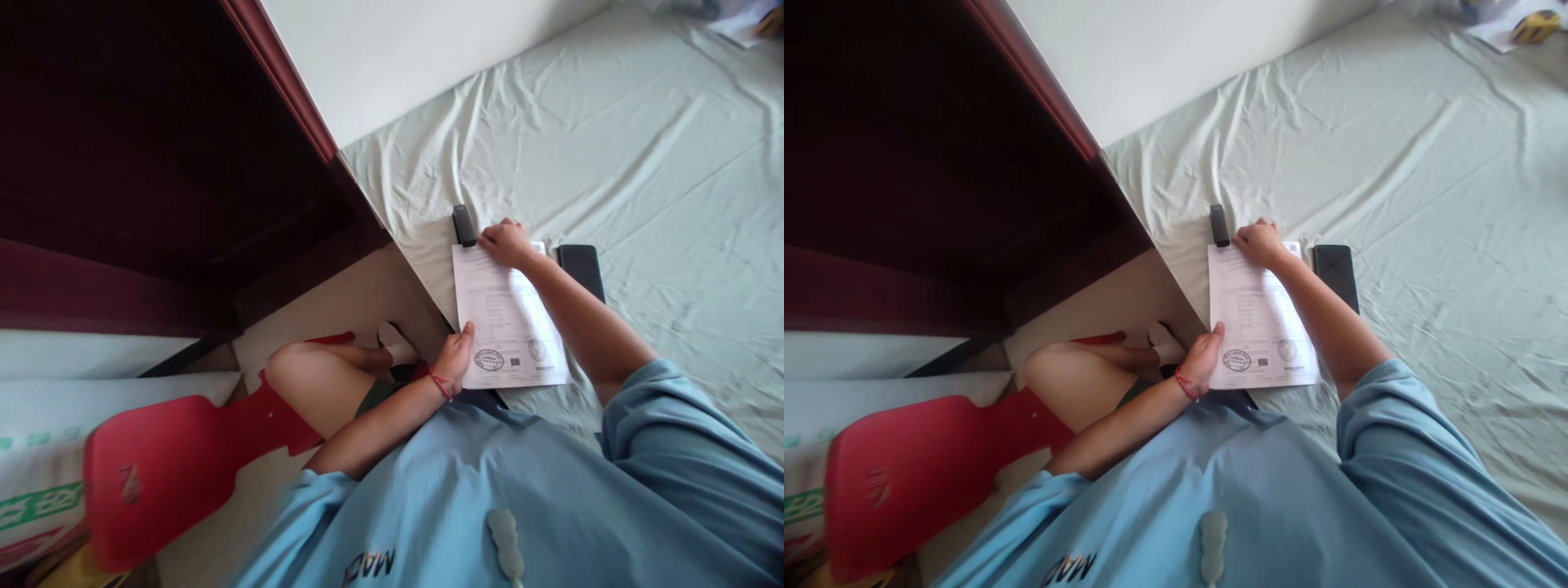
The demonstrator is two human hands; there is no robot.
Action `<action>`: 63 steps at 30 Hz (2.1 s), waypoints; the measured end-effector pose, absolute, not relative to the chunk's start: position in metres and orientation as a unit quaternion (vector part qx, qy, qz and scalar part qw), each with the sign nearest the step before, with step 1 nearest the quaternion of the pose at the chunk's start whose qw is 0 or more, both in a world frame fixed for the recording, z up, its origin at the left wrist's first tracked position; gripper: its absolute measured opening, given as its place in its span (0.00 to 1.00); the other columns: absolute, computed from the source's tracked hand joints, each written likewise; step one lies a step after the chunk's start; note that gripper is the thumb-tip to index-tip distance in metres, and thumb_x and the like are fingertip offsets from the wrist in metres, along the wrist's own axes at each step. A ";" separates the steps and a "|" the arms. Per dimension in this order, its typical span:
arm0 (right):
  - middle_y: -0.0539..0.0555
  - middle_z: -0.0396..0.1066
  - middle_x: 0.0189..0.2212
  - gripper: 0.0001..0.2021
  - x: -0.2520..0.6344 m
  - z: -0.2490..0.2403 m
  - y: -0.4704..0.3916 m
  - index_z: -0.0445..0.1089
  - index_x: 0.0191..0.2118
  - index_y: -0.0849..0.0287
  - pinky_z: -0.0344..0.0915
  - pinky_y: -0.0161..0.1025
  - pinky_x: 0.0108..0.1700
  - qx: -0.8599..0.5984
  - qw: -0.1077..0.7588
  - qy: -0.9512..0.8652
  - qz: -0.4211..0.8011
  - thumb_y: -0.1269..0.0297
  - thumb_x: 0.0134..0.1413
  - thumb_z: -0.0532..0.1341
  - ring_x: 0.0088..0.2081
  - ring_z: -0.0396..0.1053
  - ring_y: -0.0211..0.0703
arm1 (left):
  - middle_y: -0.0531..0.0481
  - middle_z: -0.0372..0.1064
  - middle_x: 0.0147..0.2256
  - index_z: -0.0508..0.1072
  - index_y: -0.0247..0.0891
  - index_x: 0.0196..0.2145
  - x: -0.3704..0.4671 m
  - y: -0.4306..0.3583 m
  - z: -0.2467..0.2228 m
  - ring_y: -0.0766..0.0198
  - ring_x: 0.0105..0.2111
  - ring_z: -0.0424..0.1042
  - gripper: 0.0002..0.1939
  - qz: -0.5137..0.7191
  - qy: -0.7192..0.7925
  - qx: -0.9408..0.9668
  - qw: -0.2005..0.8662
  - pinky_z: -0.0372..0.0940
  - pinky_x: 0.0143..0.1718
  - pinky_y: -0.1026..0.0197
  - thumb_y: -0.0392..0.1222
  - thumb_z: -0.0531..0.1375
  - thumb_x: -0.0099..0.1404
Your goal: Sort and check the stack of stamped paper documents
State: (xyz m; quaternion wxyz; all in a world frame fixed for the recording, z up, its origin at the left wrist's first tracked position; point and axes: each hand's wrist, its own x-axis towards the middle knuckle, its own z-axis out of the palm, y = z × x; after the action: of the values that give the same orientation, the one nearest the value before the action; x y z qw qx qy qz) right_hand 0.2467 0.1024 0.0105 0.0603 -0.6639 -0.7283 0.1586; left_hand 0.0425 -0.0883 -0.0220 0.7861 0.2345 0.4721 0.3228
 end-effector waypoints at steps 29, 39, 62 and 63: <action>0.65 0.56 0.77 0.33 0.183 0.005 0.181 0.59 0.77 0.61 0.41 0.81 0.75 -0.604 0.098 -0.772 0.171 0.48 0.77 0.47 0.79 0.47 0.68 | 0.32 0.83 0.39 0.82 0.30 0.34 0.050 -0.093 -0.001 0.41 0.55 0.81 0.30 0.280 0.528 0.182 0.781 0.69 0.64 0.43 0.66 0.68 0.67; 0.61 0.64 0.74 0.28 0.179 0.000 0.169 0.68 0.71 0.59 0.40 0.80 0.76 -0.608 0.133 -0.767 0.153 0.53 0.77 0.49 0.79 0.50 0.66 | 0.33 0.83 0.39 0.82 0.30 0.33 0.049 -0.097 -0.007 0.41 0.50 0.82 0.38 0.290 0.515 0.198 0.782 0.72 0.60 0.43 0.76 0.71 0.56; 0.63 0.65 0.72 0.32 0.184 0.030 0.164 0.66 0.71 0.57 0.50 0.71 0.75 -0.656 0.204 -0.722 0.077 0.50 0.80 0.37 0.74 0.57 0.62 | 0.33 0.82 0.39 0.83 0.30 0.36 0.029 -0.101 -0.019 0.39 0.53 0.80 0.47 0.283 0.491 0.279 0.776 0.71 0.61 0.43 0.84 0.68 0.49; 0.64 0.67 0.69 0.34 0.189 0.036 0.157 0.67 0.70 0.58 0.54 0.68 0.74 -0.665 0.224 -0.710 0.059 0.52 0.80 0.33 0.72 0.60 0.62 | 0.32 0.83 0.38 0.83 0.30 0.36 0.024 -0.103 -0.020 0.39 0.53 0.80 0.48 0.275 0.488 0.282 0.778 0.71 0.61 0.43 0.85 0.68 0.48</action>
State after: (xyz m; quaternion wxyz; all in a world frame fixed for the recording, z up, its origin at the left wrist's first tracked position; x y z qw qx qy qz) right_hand 0.1886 0.1574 0.0356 0.2244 -0.6649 -0.7099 0.0591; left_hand 0.0236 -0.1026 -0.0203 0.7785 0.2821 0.4885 0.2753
